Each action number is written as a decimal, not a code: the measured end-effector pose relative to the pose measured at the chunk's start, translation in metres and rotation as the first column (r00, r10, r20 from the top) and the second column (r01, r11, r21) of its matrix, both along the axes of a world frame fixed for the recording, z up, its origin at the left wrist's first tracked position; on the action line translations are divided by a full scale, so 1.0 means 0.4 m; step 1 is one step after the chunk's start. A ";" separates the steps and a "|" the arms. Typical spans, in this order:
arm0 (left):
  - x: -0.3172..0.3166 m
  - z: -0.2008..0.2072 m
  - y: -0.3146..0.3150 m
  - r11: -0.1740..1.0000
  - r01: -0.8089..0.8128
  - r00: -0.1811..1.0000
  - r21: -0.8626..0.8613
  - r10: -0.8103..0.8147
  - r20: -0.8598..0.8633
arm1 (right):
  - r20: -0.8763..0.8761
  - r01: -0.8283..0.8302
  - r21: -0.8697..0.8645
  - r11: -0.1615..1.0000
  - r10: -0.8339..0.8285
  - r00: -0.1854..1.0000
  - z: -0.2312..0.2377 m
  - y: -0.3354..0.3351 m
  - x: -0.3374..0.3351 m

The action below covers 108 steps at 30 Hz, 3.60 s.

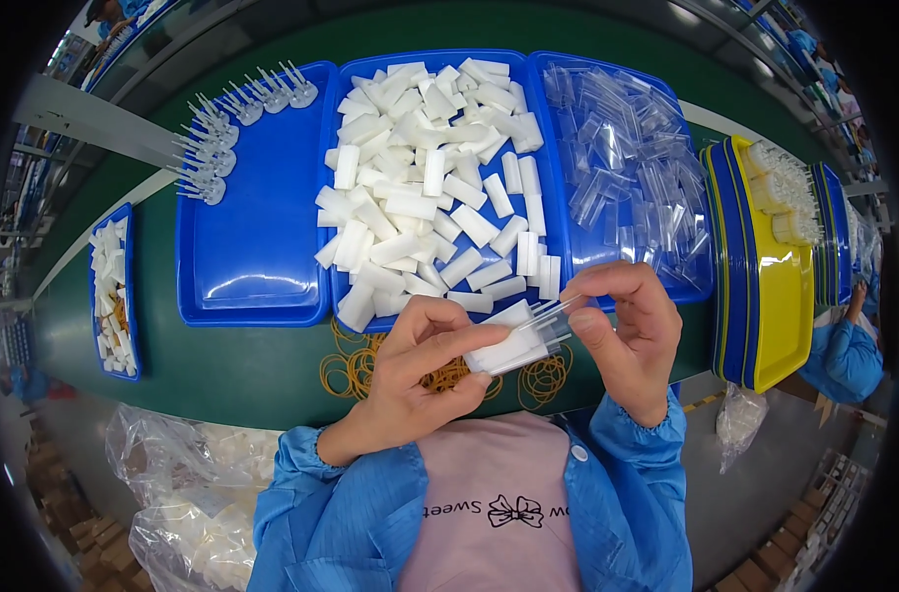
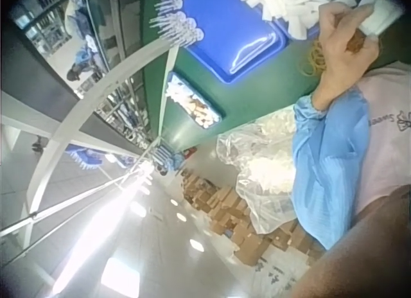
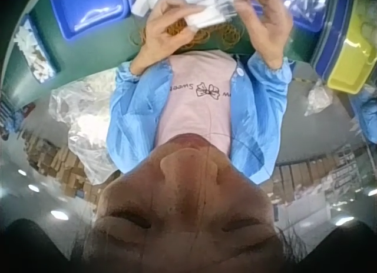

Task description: The person fits clear plastic sleeves over white components by hand, bundles the parts together, secures them with a rubber band, and aligns the components using tweezers.

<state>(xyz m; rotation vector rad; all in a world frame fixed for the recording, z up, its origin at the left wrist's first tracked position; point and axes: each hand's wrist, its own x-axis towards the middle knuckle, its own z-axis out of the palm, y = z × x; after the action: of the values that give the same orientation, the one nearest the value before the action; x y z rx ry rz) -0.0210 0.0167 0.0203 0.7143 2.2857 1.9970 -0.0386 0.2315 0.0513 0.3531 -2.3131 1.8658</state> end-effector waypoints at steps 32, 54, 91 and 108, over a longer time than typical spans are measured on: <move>-0.007 -0.051 0.005 0.894 -0.105 0.958 0.436 -0.026 0.285 | -0.061 0.065 -0.183 0.981 -0.077 0.995 -0.037 -0.015 -0.012; 0.001 -0.020 -0.017 0.817 -0.109 0.916 0.566 -0.139 0.377 | -0.205 0.050 0.054 0.997 -0.038 0.978 -0.013 -0.015 0.019; -0.004 -0.036 -0.021 0.767 -0.237 0.880 0.596 -0.090 0.466 | -0.217 0.122 0.358 0.926 -0.044 0.975 -0.043 0.059 -0.131; -0.001 -0.040 -0.015 0.826 -0.157 0.939 0.542 -0.045 0.340 | 0.068 0.145 -0.303 0.942 -0.130 0.989 -0.013 0.042 -0.070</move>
<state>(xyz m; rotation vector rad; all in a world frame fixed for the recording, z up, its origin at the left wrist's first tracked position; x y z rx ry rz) -0.0213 0.0106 0.0043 0.2653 1.5395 2.6087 -0.0667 0.2483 0.0462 0.1055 -1.9684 2.1365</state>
